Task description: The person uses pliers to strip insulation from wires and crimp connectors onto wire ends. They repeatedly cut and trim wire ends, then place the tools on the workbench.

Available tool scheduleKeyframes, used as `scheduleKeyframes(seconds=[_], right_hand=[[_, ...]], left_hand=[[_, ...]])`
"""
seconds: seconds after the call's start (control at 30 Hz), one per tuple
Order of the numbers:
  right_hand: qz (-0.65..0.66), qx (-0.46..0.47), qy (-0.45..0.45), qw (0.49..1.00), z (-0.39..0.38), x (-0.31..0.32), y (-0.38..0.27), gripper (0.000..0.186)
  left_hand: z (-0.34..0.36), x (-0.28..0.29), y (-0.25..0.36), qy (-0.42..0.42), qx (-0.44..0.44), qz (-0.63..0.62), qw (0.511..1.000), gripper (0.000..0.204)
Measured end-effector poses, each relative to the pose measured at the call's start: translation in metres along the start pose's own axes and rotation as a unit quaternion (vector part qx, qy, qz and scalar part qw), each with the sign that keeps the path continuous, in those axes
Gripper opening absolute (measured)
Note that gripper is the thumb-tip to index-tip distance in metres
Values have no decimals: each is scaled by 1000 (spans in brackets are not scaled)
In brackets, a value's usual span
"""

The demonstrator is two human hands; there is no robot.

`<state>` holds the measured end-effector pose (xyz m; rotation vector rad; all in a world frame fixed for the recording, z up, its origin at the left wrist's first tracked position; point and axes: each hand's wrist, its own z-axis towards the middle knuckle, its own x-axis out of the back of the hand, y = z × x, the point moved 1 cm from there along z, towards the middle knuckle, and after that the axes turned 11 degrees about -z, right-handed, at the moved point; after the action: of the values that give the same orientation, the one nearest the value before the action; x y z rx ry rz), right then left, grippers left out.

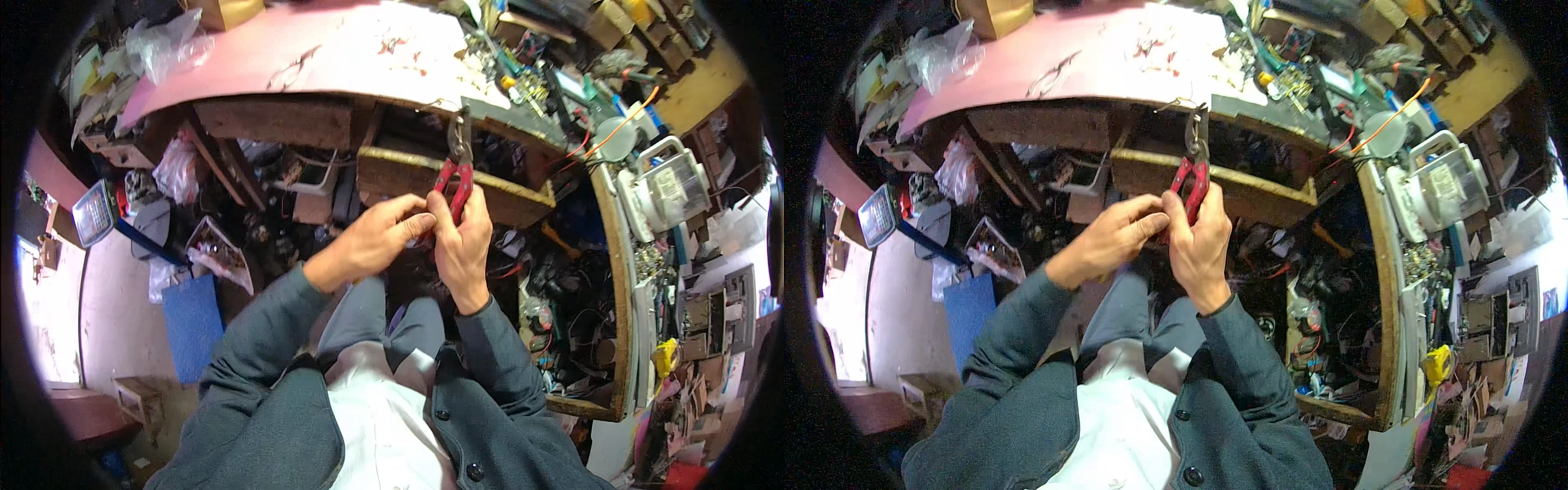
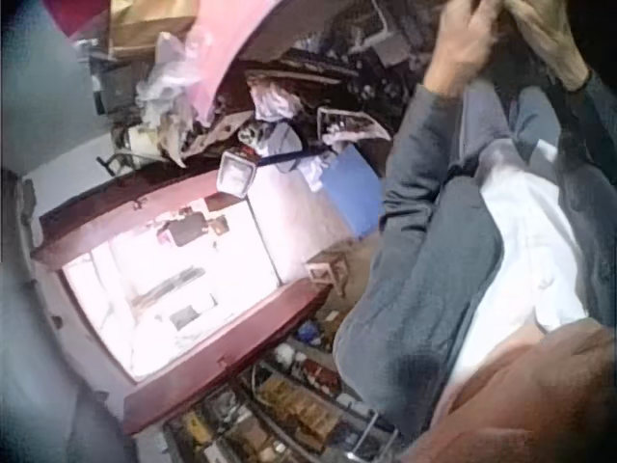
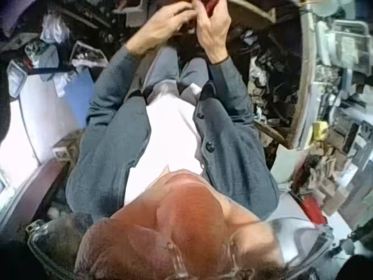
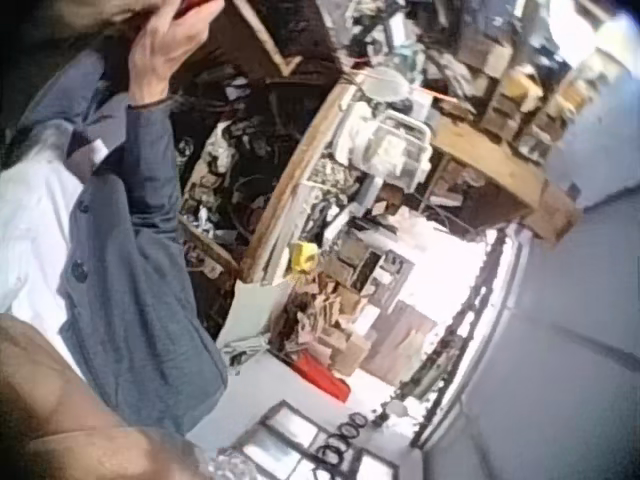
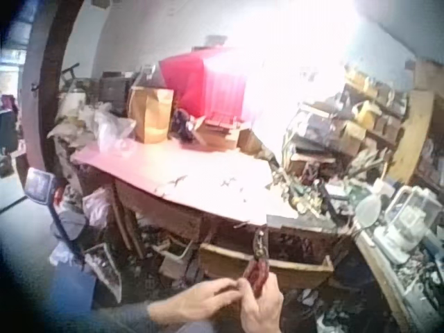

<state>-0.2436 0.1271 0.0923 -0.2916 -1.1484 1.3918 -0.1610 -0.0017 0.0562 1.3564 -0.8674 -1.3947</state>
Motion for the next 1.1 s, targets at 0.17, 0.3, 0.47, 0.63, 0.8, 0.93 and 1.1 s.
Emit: scheduleKeyframes(seconds=[0.17,0.3,0.47,0.63,0.8,0.93,1.1], right_hand=[[-87,-15,26,996,80,-11,-4,37],[-140,-72,42,987,121,-12,5,45],[-157,-40,21,987,131,-15,18,50],[-213,-14,-10,977,128,-14,22,46],[-253,55,-11,966,132,-5,21,41],[-295,51,-11,954,130,0,17,40],[-309,62,-28,949,126,0,14,38]], left_hand=[[79,25,25,-30,-54,123,990,27],[132,30,16,66,-108,308,943,25],[125,14,15,110,-186,361,907,28],[122,14,7,102,-168,369,908,21],[130,10,5,103,-161,371,909,20],[129,1,3,112,-143,351,919,21],[132,13,-6,100,-151,364,914,25]])
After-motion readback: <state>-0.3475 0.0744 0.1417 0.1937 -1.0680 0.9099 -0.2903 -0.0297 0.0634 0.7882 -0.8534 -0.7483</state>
